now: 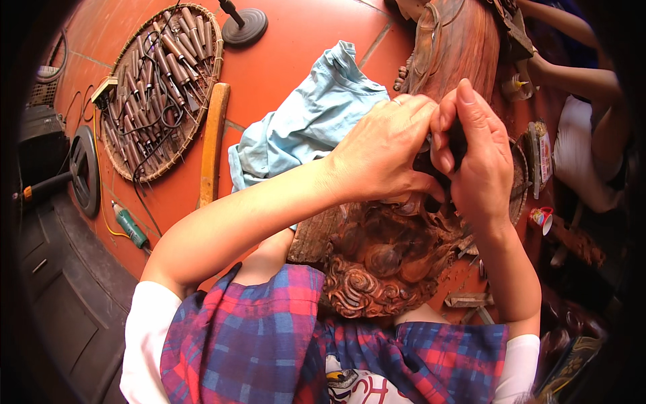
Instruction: The person is carving a detailed wooden sculpture using various hand tools. They are seated on the floor, holding the wood steady with one hand while using a chisel or knife with the other to shape the intricate details of the piece.
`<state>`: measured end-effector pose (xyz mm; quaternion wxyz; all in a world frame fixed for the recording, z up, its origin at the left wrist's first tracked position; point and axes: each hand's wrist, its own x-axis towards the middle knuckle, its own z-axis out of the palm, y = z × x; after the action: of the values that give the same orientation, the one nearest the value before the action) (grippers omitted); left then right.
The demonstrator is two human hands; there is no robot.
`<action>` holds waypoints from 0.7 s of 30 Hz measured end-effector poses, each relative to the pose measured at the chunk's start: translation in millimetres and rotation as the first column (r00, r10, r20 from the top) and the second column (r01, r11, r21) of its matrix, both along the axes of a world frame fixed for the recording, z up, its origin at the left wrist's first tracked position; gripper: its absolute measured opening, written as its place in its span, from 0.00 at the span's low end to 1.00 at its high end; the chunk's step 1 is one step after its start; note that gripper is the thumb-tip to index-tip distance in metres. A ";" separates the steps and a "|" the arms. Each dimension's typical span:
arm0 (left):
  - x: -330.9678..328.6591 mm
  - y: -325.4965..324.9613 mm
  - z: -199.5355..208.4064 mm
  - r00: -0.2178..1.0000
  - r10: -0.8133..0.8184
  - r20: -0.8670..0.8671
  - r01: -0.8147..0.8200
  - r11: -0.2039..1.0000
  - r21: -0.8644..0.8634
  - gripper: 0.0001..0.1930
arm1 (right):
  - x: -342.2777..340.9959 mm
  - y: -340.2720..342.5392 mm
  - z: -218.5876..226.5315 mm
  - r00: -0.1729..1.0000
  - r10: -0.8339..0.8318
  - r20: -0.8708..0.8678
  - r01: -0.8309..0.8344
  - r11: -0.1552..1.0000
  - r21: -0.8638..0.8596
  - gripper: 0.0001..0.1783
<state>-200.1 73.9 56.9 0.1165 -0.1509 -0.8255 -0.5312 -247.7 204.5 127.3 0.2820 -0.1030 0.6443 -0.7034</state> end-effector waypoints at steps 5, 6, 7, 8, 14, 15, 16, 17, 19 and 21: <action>-2.0 2.5 -13.7 0.997 0.016 -0.071 -0.015 1.000 0.020 0.36 | 0.5 2.8 -14.0 0.999 0.033 -0.022 -0.031 0.995 0.091 0.22; -3.4 3.4 -14.1 0.994 0.037 -0.098 -0.036 0.999 0.014 0.36 | 1.5 2.0 -16.8 0.994 0.020 -0.104 -0.008 0.994 0.110 0.22; -5.5 2.6 -14.7 0.994 0.029 -0.101 -0.030 1.000 -0.009 0.36 | 0.8 1.9 -20.2 0.992 -0.005 -0.130 0.016 0.996 0.085 0.22; -7.9 1.4 -15.4 0.994 0.021 -0.104 -0.024 0.999 -0.031 0.36 | -1.5 2.3 -23.5 0.987 -0.029 -0.156 0.039 0.997 0.060 0.23; -3.6 -0.4 -12.6 0.996 0.013 -0.083 -0.014 1.000 -0.012 0.32 | -0.3 1.2 -12.0 0.999 -0.039 -0.023 0.040 0.999 0.025 0.23; -1.6 0.1 -8.7 0.997 0.001 -0.082 0.000 1.000 0.005 0.30 | -1.3 2.7 -13.4 0.998 -0.025 -0.054 0.028 0.998 0.047 0.23; -1.4 0.4 -6.6 0.999 0.002 -0.046 -0.002 1.000 0.011 0.29 | -3.0 5.4 -18.7 0.996 -0.011 -0.084 0.017 0.997 0.070 0.23; -5.3 1.1 -7.8 0.999 0.007 -0.035 -0.007 1.000 -0.004 0.30 | -4.8 6.7 -23.0 0.994 0.004 -0.113 0.006 0.996 0.094 0.23; -12.6 -0.2 -11.1 1.000 0.028 -0.006 -0.029 0.999 -0.039 0.31 | -5.7 2.6 -24.7 0.986 -0.027 -0.164 0.036 0.998 0.047 0.24; -9.8 0.1 -10.7 1.000 0.022 -0.004 -0.023 0.999 -0.041 0.31 | -5.4 3.8 -17.9 0.985 -0.028 -0.171 0.027 1.000 -0.008 0.24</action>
<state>-209.9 74.0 46.2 0.1206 -0.1449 -0.8378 -0.5124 -253.2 208.3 109.4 0.2156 -0.1549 0.6655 -0.6976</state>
